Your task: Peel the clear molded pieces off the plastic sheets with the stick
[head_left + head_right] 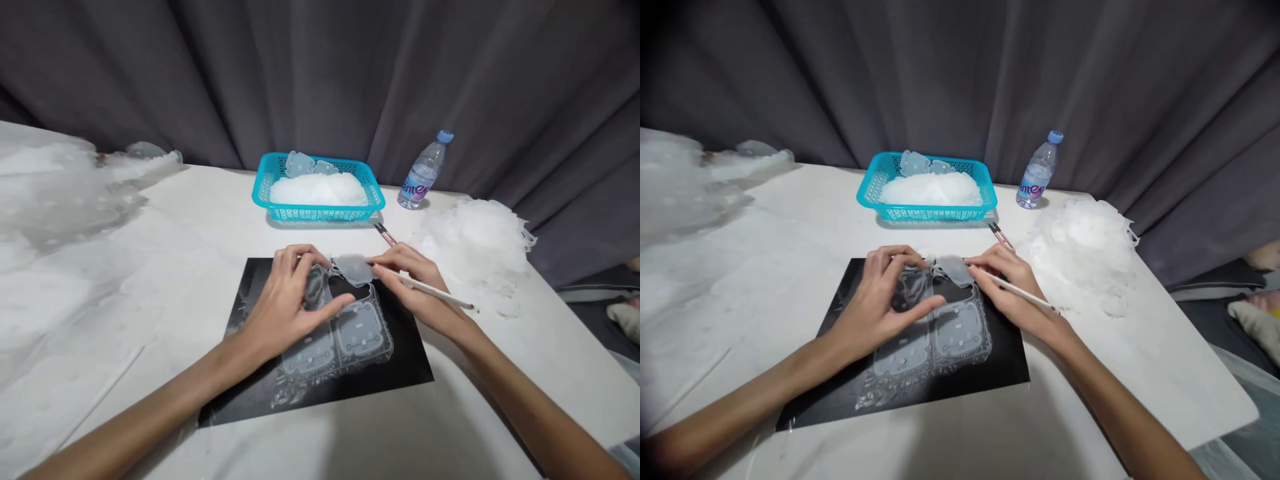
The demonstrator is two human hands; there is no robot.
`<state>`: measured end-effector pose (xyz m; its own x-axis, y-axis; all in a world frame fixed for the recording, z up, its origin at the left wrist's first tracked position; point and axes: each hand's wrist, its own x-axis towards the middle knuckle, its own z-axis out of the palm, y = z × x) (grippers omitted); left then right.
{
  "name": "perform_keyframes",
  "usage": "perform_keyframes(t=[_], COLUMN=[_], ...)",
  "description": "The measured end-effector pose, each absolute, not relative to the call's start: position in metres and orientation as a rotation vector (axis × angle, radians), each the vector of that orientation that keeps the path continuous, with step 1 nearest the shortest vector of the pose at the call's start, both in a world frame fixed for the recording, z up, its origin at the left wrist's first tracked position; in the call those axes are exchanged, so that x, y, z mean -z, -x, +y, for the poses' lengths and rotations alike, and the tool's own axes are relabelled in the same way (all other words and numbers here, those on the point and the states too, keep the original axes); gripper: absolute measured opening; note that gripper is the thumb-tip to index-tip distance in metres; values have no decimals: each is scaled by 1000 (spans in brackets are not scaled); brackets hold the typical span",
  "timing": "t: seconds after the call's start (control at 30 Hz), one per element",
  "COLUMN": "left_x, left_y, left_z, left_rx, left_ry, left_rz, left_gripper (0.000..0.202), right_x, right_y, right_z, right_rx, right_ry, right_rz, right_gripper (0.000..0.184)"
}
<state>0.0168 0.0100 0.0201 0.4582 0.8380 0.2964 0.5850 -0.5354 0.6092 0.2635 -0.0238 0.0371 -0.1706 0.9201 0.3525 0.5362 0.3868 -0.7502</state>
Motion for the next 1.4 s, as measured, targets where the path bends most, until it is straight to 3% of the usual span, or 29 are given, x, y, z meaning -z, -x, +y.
perform_keyframes(t=[0.03,0.13,0.23,0.3,0.43,0.67,0.8,0.97,1.13,1.23,1.4], left_x=[-27,-38,-34,-29,-29,-34,-33,-30,-29,-28,-26], left_y=[-19,-27,-33,-34,-34,-40,-41,-44,-48,-47,-39], left_z=[9,11,17,18,14,8,9,3,-9,-7,2], left_rx=[-769,-498,-434,-469,-521,-616,-643,-677,-592,-552,-557], left_ry=[-2196,-1721,-1470,-1396,-1358,-1218,-1158,-1053,-948,-1071,-1401], left_rz=[1209,1142,1056,1040,1102,1031,1012,926,905,924,956], left_gripper=[56,66,57,51,41,34,39,37,35,40,38], right_x=[-40,-46,-48,-46,-32,-18,-27,-23,-11,-22,-42], right_y=[-260,-256,-265,-276,-285,-257,-260,-263,-258,-273,-291], right_z=[-30,-41,-39,-32,-20,-28,-28,-25,-24,-22,-13], right_rx=[-674,-1036,-1291,-1112,-628,-1100,-1260,-1199,-720,-899,-1163], right_ry=[1263,1211,1142,1185,1323,1300,1287,1275,1470,1381,1293], right_rz=[-1849,-1922,-1966,-1978,-1926,-1842,-1715,-1796,-1829,-1939,-1803], right_gripper=[17,26,37,30,51,24,22,20,15,12,28])
